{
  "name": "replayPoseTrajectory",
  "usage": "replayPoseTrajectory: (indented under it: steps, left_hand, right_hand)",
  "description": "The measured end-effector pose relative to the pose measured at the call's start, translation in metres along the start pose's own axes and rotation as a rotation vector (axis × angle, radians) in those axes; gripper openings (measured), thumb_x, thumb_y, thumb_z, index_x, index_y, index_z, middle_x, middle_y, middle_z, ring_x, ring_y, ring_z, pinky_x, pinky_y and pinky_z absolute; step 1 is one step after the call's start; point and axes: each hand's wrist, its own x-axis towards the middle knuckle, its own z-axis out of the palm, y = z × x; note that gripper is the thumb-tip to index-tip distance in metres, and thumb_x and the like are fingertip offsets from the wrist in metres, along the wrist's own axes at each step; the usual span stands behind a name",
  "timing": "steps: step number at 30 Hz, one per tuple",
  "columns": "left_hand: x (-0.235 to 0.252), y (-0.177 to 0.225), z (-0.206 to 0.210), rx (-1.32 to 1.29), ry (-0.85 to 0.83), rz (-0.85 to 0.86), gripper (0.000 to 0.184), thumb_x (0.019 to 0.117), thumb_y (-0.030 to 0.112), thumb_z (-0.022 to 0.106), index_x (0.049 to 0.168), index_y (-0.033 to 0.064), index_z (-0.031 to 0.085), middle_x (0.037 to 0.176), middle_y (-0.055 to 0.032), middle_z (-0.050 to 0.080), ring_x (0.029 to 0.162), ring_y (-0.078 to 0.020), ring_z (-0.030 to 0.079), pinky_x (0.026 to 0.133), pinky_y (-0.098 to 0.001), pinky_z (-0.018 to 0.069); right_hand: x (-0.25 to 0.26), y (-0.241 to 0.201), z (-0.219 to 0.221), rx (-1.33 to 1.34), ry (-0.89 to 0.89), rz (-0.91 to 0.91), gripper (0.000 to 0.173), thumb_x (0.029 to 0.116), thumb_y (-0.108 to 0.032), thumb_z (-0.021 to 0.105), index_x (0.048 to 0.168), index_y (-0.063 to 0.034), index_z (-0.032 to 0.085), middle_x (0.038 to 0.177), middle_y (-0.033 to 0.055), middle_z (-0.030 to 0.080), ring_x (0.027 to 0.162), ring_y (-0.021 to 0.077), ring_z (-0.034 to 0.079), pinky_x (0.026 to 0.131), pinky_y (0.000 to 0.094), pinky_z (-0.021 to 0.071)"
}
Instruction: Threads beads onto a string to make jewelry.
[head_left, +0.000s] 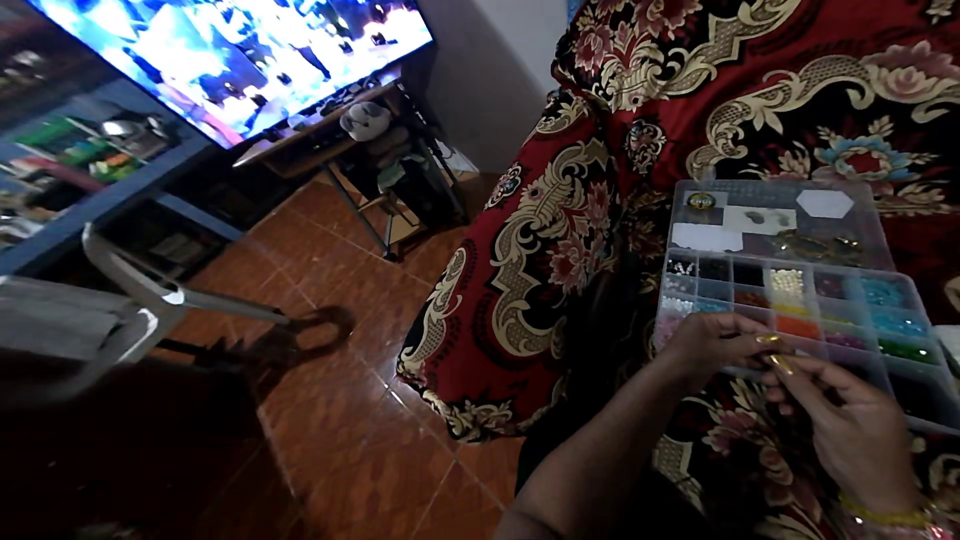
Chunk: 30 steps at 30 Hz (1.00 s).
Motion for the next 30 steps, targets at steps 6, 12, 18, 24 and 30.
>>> replayPoseTrajectory:
  steps: [6, 12, 18, 24, 30]
  left_hand:
    - [-0.002, -0.001, 0.006, -0.031, 0.031, -0.056, 0.019, 0.1056, 0.008, 0.049, 0.11, -0.0025, 0.065, 0.096, -0.0027, 0.07, 0.083, -0.0085, 0.067, 0.08, -0.0287, 0.0579]
    - [0.0, -0.005, 0.009, -0.201, 0.053, -0.153, 0.02, 0.1069, 0.006, 0.044, 0.108, 0.0007, 0.064, 0.09, 0.0, 0.07, 0.076, -0.0063, 0.066, 0.074, -0.0239, 0.0576]
    - [0.004, -0.015, 0.003, -0.233, 0.04, -0.173, 0.023, 0.1082, 0.011, 0.043, 0.105, 0.0034, 0.064, 0.091, -0.0006, 0.069, 0.079, -0.0073, 0.066, 0.076, -0.0251, 0.0571]
    - [0.005, -0.016, 0.002, -0.285, 0.041, -0.182, 0.024, 0.1079, 0.01, 0.044, 0.099, 0.0047, 0.066, 0.089, -0.0017, 0.07, 0.078, -0.0081, 0.066, 0.076, -0.0256, 0.0573]
    - [0.004, -0.016, 0.002, -0.34, 0.023, -0.215, 0.024, 0.1081, 0.009, 0.043, 0.099, 0.0058, 0.065, 0.087, -0.0004, 0.069, 0.075, -0.007, 0.065, 0.073, -0.0237, 0.057]
  right_hand:
    - [-0.001, -0.004, -0.001, -0.034, 0.023, -0.01, 0.013, 0.0956, -0.011, 0.061, 0.098, -0.0033, 0.071, 0.075, -0.0089, 0.07, 0.06, -0.0015, 0.064, 0.054, 0.0163, 0.0562]
    - [0.001, -0.012, -0.001, -0.03, 0.036, 0.067, 0.012, 0.0967, -0.006, 0.06, 0.096, -0.0003, 0.07, 0.076, -0.0048, 0.07, 0.06, 0.0008, 0.064, 0.056, 0.0182, 0.0565]
    - [0.002, -0.007, 0.0, 0.016, 0.038, 0.074, 0.012, 0.0965, -0.007, 0.061, 0.094, -0.0001, 0.07, 0.076, -0.0029, 0.071, 0.061, 0.0022, 0.064, 0.057, 0.0192, 0.0562]
    - [0.003, -0.009, 0.001, 0.043, 0.034, 0.096, 0.009, 0.0949, -0.006, 0.062, 0.092, -0.0013, 0.07, 0.072, -0.0026, 0.069, 0.059, 0.0025, 0.063, 0.055, 0.0189, 0.0549]
    - [0.003, -0.008, 0.001, 0.022, 0.025, 0.088, 0.01, 0.0944, -0.006, 0.062, 0.09, -0.0024, 0.07, 0.071, -0.0042, 0.068, 0.058, 0.0015, 0.063, 0.055, 0.0178, 0.0547]
